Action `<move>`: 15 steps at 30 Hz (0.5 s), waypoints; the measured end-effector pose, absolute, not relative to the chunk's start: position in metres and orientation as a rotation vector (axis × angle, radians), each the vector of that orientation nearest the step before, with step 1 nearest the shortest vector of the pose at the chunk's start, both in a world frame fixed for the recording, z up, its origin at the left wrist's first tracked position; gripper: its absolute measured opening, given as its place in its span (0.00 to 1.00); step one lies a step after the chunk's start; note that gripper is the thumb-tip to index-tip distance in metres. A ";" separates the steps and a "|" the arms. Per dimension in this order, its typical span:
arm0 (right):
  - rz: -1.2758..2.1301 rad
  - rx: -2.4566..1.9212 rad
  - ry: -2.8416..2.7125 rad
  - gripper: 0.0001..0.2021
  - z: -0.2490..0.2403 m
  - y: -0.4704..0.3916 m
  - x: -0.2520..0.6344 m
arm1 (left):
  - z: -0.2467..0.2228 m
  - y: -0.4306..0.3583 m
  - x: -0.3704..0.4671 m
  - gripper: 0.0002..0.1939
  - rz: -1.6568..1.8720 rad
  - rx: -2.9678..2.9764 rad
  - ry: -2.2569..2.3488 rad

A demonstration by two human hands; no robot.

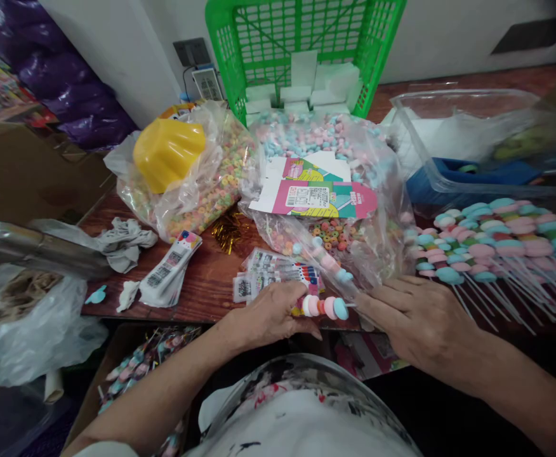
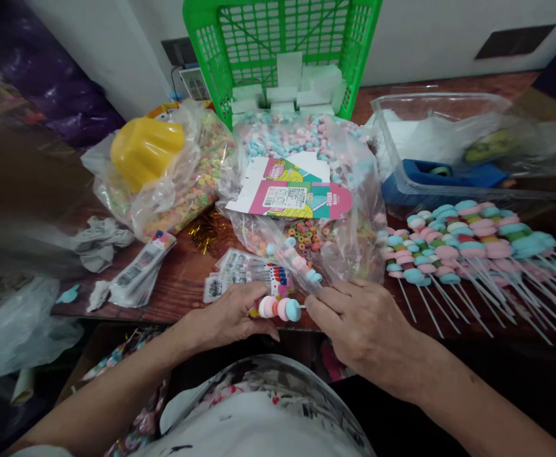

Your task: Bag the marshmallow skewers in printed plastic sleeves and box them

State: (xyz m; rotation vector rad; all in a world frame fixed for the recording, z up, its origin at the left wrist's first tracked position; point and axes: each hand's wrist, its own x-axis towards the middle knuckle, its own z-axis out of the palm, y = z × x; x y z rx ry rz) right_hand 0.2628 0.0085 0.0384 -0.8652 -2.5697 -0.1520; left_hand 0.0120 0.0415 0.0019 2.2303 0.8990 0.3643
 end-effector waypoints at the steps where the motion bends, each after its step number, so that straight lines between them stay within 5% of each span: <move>1: -0.106 -0.896 -2.580 0.14 0.039 0.008 0.263 | -0.001 0.041 0.012 0.20 0.377 2.262 0.905; 11: -0.224 -0.834 -2.719 0.11 0.044 0.000 0.259 | 0.005 0.038 0.019 0.16 0.293 1.974 0.741; 15: -0.055 -0.828 -2.810 0.10 0.035 0.007 0.268 | 0.014 0.037 0.019 0.32 0.296 1.740 0.665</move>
